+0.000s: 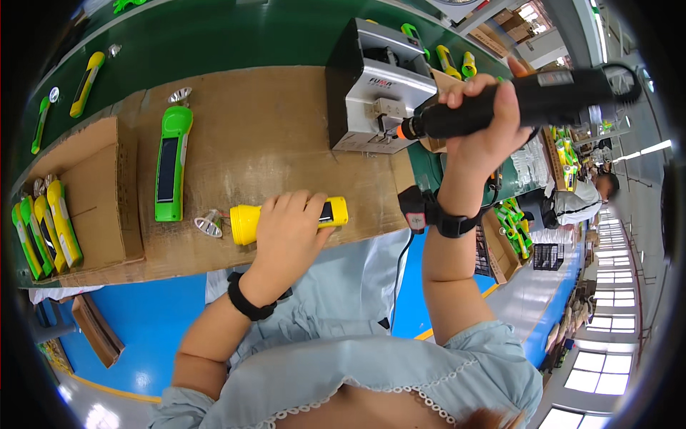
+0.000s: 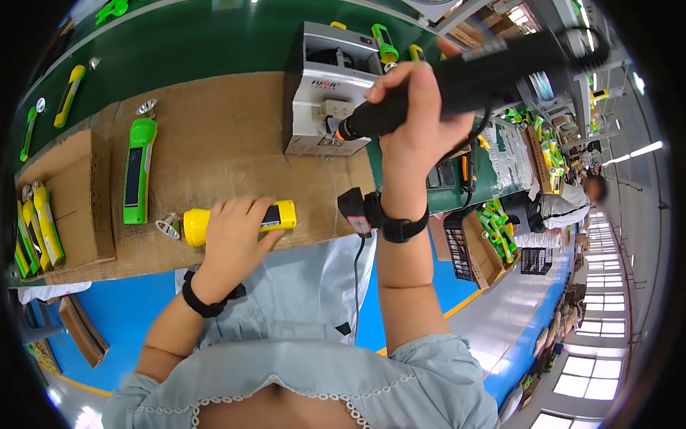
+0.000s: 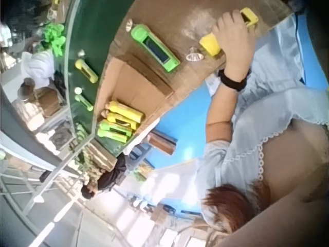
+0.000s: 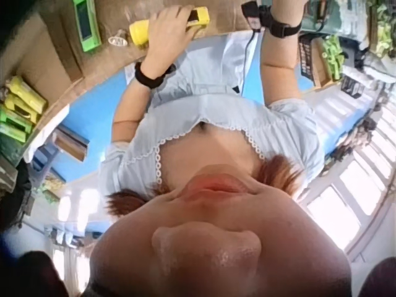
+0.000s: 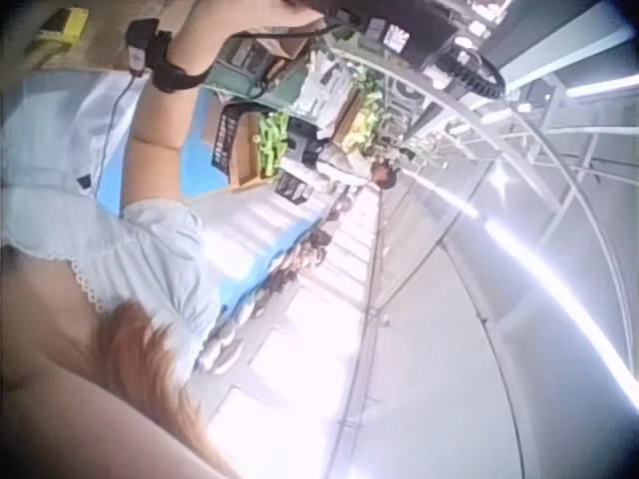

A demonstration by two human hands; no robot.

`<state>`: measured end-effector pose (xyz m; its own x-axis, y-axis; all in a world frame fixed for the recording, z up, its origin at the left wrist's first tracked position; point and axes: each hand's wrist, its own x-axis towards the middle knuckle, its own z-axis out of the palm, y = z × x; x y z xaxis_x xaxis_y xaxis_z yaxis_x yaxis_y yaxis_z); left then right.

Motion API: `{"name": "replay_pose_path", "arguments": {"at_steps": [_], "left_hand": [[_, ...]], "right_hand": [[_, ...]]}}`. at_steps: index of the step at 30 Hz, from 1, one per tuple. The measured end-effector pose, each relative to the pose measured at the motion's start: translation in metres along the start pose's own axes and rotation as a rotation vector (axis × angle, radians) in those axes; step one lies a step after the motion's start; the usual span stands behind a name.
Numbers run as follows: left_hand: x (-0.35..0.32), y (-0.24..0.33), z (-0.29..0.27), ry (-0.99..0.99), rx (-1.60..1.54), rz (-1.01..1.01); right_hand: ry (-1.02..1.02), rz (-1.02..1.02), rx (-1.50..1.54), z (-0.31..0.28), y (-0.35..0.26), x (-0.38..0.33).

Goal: Assemble solar-powered flashlights using an electric screwdriver on a factory line.

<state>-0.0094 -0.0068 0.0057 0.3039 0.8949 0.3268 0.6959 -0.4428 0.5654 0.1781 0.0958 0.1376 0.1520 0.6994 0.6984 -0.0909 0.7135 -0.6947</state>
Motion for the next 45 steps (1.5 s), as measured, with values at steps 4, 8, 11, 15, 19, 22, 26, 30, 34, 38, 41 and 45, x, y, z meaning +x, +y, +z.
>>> {"name": "replay_pose_path", "arguments": {"at_steps": [4, 8, 11, 15, 19, 22, 26, 30, 34, 38, 41, 45], "left_hand": [[0.009, -0.003, 0.001, 0.018, -0.004, 0.003], [0.019, -0.008, 0.000, -0.014, -0.070, 0.038], [0.022, -0.012, -0.001, -0.024, -0.046, 0.049], [0.025, -0.012, 0.001, 0.048, -0.014, 0.094], [0.025, -0.013, 0.002, 0.052, -0.007, 0.104], [0.026, -0.013, 0.000, 0.030, -0.015, 0.095], [0.027, -0.012, -0.001, 0.009, -0.009, 0.084], [0.026, -0.013, -0.001, -0.016, -0.020, 0.079], [0.025, -0.015, 0.006, 0.020, 0.020, 0.115], [0.027, -0.011, 0.009, 0.093, -0.012, 0.129], [0.033, -0.008, 0.006, 0.114, -0.093, 0.220], [0.036, -0.005, 0.008, 0.106, -0.114, 0.272]], "right_hand": [[-0.003, -0.020, 0.264, -0.002, -0.003, -0.035], [-0.128, -0.053, 0.326, -0.004, -0.010, -0.072], [-0.164, -0.065, 0.178, -0.003, -0.009, -0.090], [-0.131, -0.038, 0.190, -0.001, -0.007, -0.099], [-0.129, -0.028, 0.229, -0.002, -0.004, -0.102], [-0.121, -0.067, 0.244, -0.001, 0.001, -0.104], [-0.113, 0.006, 0.363, -0.001, 0.002, -0.109], [-0.078, 0.057, 0.368, 0.002, -0.004, -0.115], [-0.080, 0.062, 0.364, -0.001, -0.003, -0.117], [-0.073, 0.069, 0.345, -0.002, -0.003, -0.116], [-0.077, 0.061, 0.373, -0.002, -0.005, -0.114], [-0.070, 0.030, 0.377, -0.003, -0.015, -0.110]]}}
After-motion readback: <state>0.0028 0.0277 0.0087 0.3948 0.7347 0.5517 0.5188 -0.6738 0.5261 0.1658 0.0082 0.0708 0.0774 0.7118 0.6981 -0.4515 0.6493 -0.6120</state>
